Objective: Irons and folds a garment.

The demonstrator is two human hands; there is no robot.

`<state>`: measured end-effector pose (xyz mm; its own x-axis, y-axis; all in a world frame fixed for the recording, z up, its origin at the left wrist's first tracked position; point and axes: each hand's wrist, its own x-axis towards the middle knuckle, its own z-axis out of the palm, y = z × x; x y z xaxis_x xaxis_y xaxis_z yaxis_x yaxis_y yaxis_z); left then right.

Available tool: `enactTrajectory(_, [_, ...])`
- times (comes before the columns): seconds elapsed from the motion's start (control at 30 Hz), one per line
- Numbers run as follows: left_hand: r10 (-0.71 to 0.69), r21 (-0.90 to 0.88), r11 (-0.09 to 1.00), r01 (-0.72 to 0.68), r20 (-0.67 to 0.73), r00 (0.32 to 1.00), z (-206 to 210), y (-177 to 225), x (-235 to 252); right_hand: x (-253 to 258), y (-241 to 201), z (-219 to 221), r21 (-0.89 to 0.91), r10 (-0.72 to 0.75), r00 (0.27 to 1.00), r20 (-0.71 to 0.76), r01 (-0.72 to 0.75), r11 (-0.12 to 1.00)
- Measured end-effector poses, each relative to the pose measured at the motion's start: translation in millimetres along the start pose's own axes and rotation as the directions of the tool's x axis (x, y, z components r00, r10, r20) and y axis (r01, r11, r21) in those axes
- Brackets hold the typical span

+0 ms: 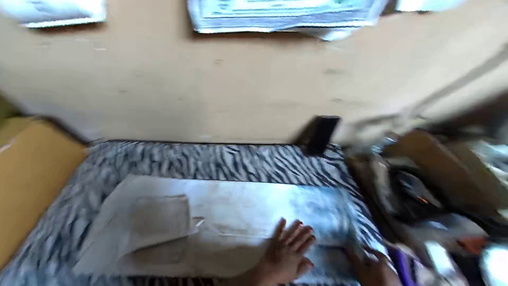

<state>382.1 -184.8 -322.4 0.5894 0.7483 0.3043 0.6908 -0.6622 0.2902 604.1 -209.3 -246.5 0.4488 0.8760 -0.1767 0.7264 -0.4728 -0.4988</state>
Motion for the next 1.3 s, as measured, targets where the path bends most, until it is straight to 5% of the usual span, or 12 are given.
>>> enactTrajectory(0.13, [0.214,-0.209,0.961,-0.182,0.144,0.966,6,14,32,5,-4,-2,0.108,0.035,0.999,-0.031,-0.031,0.994])
enactTrajectory(0.2, [0.231,-0.408,0.903,-0.137,0.192,0.954,-3,15,44,4,-15,-5,0.176,-0.027,1.0,-0.004,0.028,0.984])
enactTrajectory(0.3, [-0.018,-0.83,0.485,0.276,0.305,0.952,-42,8,66,-10,-44,0,0.178,-0.243,0.97,0.006,0.238,0.955])
enactTrajectory(0.37, [-0.216,-0.854,0.121,0.505,0.474,0.853,-63,-6,81,-26,-60,12,0.118,-0.316,0.941,0.124,0.303,0.946])
enactTrajectory(0.47, [-0.366,-0.804,-0.071,0.591,0.572,0.734,-56,-31,97,-37,-66,14,0.148,-0.362,0.838,0.407,0.331,0.932])
enactTrajectory(0.6, [-0.432,-0.785,0.05,0.618,0.541,0.722,-42,-40,99,-23,-51,23,0.13,-0.589,0.785,-0.192,0.615,0.777])
enactTrajectory(0.73, [-0.493,-0.743,0.169,0.648,0.506,0.708,-43,-37,93,15,-14,75,-0.148,-0.719,0.686,-0.112,0.704,0.694])
enactTrajectory(0.8, [-0.518,-0.676,0.321,0.663,0.461,0.721,-51,-42,94,44,-17,34,-0.111,-0.697,0.691,-0.192,0.69,0.715])
enactTrajectory(0.9, [-0.52,-0.631,0.282,0.723,0.532,0.668,-57,-47,83,97,-22,-62,-0.268,-0.508,0.768,-0.39,0.433,0.861])
enactTrajectory(1.03, [-0.468,-0.631,0.161,0.759,0.628,0.622,-67,-47,84,161,-56,-125,-0.394,-0.022,0.977,-0.214,-0.066,0.917])
enactTrajectory(1.2, [-0.399,-0.439,0.36,0.823,0.725,0.561,-103,-47,60,165,-53,-134,-0.159,-0.121,0.992,-0.043,0.112,0.981])
enactTrajectory(1.3, [-0.482,-0.406,0.56,0.722,0.55,0.682,-128,-68,46,69,-88,-109,-0.253,-0.089,0.991,0.095,0.111,0.961])
